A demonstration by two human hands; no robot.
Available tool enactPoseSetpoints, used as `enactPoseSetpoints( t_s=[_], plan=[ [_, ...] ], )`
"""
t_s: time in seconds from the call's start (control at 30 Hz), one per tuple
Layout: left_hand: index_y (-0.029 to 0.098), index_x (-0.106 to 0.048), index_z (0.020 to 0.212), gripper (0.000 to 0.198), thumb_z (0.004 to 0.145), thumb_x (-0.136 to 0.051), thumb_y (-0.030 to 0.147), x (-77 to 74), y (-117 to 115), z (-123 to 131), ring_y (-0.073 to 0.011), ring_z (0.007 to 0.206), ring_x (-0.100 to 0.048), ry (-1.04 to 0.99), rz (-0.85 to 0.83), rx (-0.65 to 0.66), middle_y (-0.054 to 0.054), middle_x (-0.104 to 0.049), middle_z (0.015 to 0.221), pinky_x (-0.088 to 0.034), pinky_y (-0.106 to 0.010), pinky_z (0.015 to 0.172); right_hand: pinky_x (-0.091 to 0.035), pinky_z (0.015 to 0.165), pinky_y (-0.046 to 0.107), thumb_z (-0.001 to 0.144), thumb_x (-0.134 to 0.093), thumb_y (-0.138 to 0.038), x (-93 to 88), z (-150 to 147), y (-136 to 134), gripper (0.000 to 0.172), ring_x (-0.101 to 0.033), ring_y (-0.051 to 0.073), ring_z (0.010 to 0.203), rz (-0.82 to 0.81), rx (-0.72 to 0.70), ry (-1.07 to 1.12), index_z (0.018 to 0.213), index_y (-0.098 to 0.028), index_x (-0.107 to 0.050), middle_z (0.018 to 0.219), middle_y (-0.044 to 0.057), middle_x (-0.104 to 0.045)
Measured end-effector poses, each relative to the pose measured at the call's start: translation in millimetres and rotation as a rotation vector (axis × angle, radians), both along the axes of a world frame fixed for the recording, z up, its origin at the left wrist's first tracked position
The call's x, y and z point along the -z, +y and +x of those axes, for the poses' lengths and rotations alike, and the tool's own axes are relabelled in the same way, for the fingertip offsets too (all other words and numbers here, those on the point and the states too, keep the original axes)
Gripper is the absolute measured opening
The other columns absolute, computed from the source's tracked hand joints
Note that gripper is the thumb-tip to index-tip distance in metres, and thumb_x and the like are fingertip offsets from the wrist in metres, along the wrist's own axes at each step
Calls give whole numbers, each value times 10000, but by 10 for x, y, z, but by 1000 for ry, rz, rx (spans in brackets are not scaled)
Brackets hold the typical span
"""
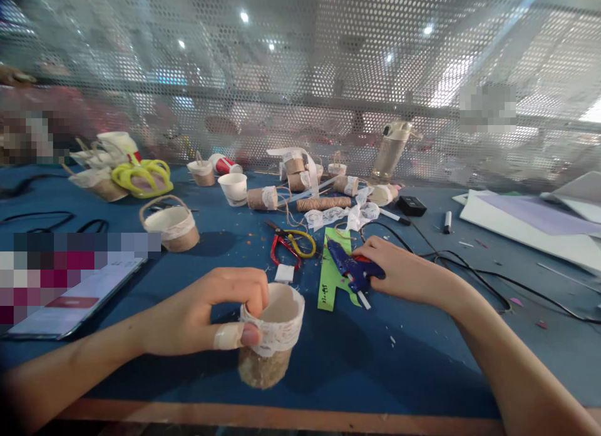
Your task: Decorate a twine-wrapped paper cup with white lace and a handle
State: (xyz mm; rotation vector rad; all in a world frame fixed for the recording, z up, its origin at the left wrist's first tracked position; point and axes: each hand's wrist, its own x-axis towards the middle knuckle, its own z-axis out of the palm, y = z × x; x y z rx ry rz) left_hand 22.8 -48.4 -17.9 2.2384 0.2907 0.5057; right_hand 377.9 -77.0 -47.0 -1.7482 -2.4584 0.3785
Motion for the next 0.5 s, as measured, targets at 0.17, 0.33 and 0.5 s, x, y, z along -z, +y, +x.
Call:
enactPoseSetpoints(
  t_s=[0.17,0.33,0.5],
  plan=[
    [178,-506,704,341,939,-661,370,-8,-5,8,-139,703,-512,42,16,-35,2,-563,759,-435,-245,688,-512,946,402,775,-602,-130,-61,-72,0,401,-626,279,1108,-18,-6,33,1156,-252,-628,1255,102,-573],
    [175,-515,708,346,945,-659,383,6,0,11,-140,709,-516,45,20,-22,-5,-580,772,-439,-247,704,-507,892,362,725,-594,-105,-108,-132,33,308,-650,255,1013,-34,-82,144,997,-249,-610,1190,52,-667],
    [170,-524,704,339,939,-675,360,7,2,3,-133,712,-513,31,10,-11,4,-566,766,-429,-240,712,-491,793,338,722,-593,-101,-125,-132,28,363,-668,243,868,-22,-45,133,1046,-257,-641,1038,34,-728]
  ],
)
